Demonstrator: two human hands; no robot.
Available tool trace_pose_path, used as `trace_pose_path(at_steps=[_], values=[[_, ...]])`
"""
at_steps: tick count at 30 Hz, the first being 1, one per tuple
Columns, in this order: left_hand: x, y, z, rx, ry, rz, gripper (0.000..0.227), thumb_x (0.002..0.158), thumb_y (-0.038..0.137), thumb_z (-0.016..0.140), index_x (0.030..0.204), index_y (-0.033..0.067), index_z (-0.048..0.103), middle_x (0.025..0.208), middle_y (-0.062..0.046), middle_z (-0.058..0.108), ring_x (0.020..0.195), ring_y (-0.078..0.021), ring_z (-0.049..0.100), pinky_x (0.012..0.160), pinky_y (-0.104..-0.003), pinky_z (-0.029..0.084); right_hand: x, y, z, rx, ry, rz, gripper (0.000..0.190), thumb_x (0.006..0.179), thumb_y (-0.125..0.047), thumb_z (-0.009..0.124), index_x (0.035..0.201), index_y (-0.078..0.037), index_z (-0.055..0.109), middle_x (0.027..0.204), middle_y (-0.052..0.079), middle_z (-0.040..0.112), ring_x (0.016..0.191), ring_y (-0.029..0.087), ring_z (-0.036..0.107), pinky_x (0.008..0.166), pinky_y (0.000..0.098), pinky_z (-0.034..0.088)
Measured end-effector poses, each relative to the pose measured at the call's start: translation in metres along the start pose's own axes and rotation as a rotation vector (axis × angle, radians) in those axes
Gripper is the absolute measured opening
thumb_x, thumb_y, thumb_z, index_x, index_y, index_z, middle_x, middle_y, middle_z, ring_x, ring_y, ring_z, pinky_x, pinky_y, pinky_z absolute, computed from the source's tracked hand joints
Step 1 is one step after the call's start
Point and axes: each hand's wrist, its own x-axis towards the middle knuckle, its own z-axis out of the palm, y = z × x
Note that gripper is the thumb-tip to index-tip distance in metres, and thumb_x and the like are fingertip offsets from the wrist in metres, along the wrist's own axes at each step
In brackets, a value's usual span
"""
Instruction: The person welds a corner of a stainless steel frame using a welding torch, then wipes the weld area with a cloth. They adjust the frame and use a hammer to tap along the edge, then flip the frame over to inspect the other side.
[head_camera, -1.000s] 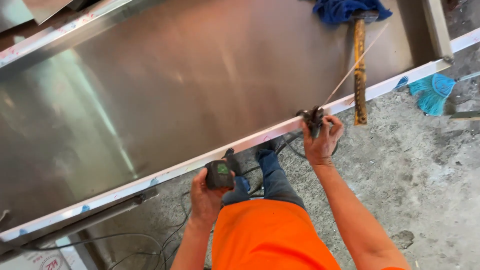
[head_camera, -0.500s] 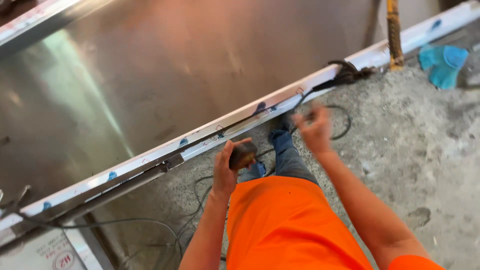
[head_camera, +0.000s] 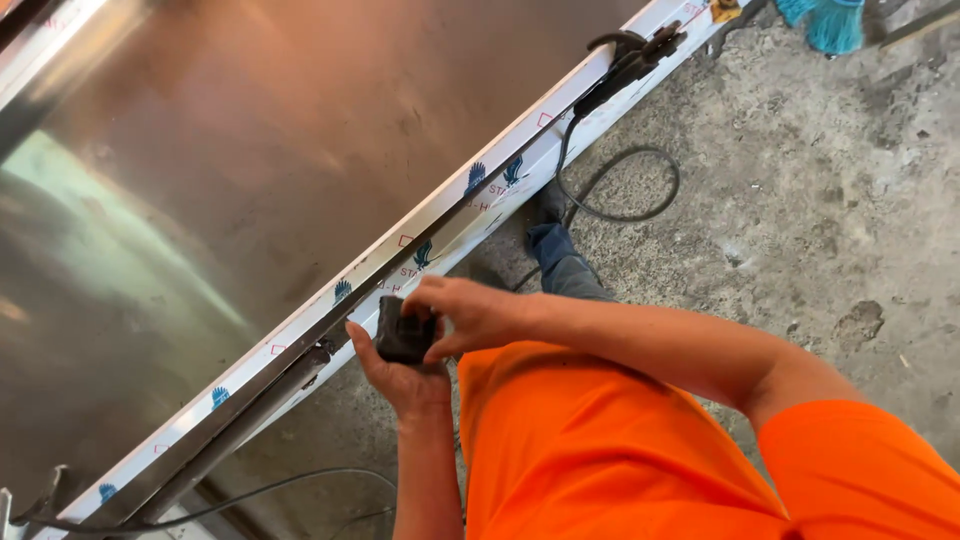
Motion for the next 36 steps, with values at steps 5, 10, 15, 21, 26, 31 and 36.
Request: trace_pose_path(at_steps=[5,10,15,21,26,31,36], values=[[-0.002,0.003,-0.033,0.173,0.107,0.092,0.05,0.097,0.048,0.051,0.12,0.0051,0.061,0.112,-0.008,0.068,0.098,-0.0194,0.071,0.083,-0.036,0.058,0.011,0.02,0.045,-0.137,-0.009,0.049,0.091,0.064,-0.021,0.092,0.142,0.001,0.05,0.124,0.025,0.054,0.111,0.041,0.058,0.094,0.0434,0.053],[0.004,-0.005,-0.054,0.355,0.099,0.284,0.042,0.102,0.037,0.053,0.126,0.0032,0.059,0.113,-0.008,0.065,0.1,-0.0185,0.068,0.083,-0.035,0.057,0.009,0.037,0.06,-0.139,-0.105,0.096,0.09,0.063,-0.023,0.091,0.14,0.001,0.05,0.122,0.024,0.058,0.114,0.041,0.059,0.097,0.0429,0.052],[0.004,0.004,-0.025,0.419,0.12,0.297,0.044,0.104,0.039,0.048,0.135,0.0088,0.055,0.113,-0.008,0.063,0.098,-0.0192,0.066,0.081,-0.036,0.057,0.006,0.05,0.061,-0.131,-0.089,0.119,0.059,0.073,-0.024,0.087,0.124,-0.005,0.066,0.128,0.018,0.061,0.12,0.035,0.064,0.103,0.0381,0.056],[0.017,0.017,-0.03,0.076,-0.267,0.109,0.061,0.114,0.054,0.035,0.144,0.0067,0.059,0.121,-0.013,0.067,0.1,-0.0273,0.066,0.082,-0.041,0.058,0.024,-0.003,0.017,-0.276,0.007,0.014,0.086,0.059,-0.026,0.093,0.133,-0.006,0.055,0.132,0.021,0.051,0.124,0.039,0.053,0.1,0.0438,0.052],[0.005,0.025,0.009,-0.01,-0.258,-0.053,0.074,0.107,0.061,0.029,0.142,0.0014,0.055,0.131,-0.013,0.065,0.119,-0.025,0.065,0.103,-0.04,0.055,0.023,-0.019,-0.002,-0.245,0.018,-0.076,0.09,0.063,-0.018,0.093,0.144,-0.012,0.053,0.135,0.019,0.05,0.129,0.037,0.053,0.107,0.0437,0.052],[-0.006,0.012,0.012,0.309,-0.306,0.206,0.074,0.107,0.063,0.031,0.149,0.0055,0.05,0.132,-0.012,0.063,0.118,-0.0259,0.062,0.102,-0.04,0.051,0.021,-0.025,-0.011,-0.16,0.048,0.091,0.084,0.066,-0.024,0.095,0.14,-0.011,0.056,0.129,0.015,0.056,0.115,0.027,0.064,0.093,0.0358,0.059],[0.005,-0.01,-0.008,0.577,-0.254,0.492,0.072,0.106,0.061,0.03,0.154,0.0087,0.04,0.135,-0.008,0.059,0.12,-0.0184,0.061,0.104,-0.035,0.051,0.013,-0.008,0.007,-0.028,0.091,0.261,0.079,0.077,-0.037,0.089,0.142,-0.007,0.056,0.119,0.016,0.061,0.104,0.026,0.068,0.09,0.0359,0.057]])
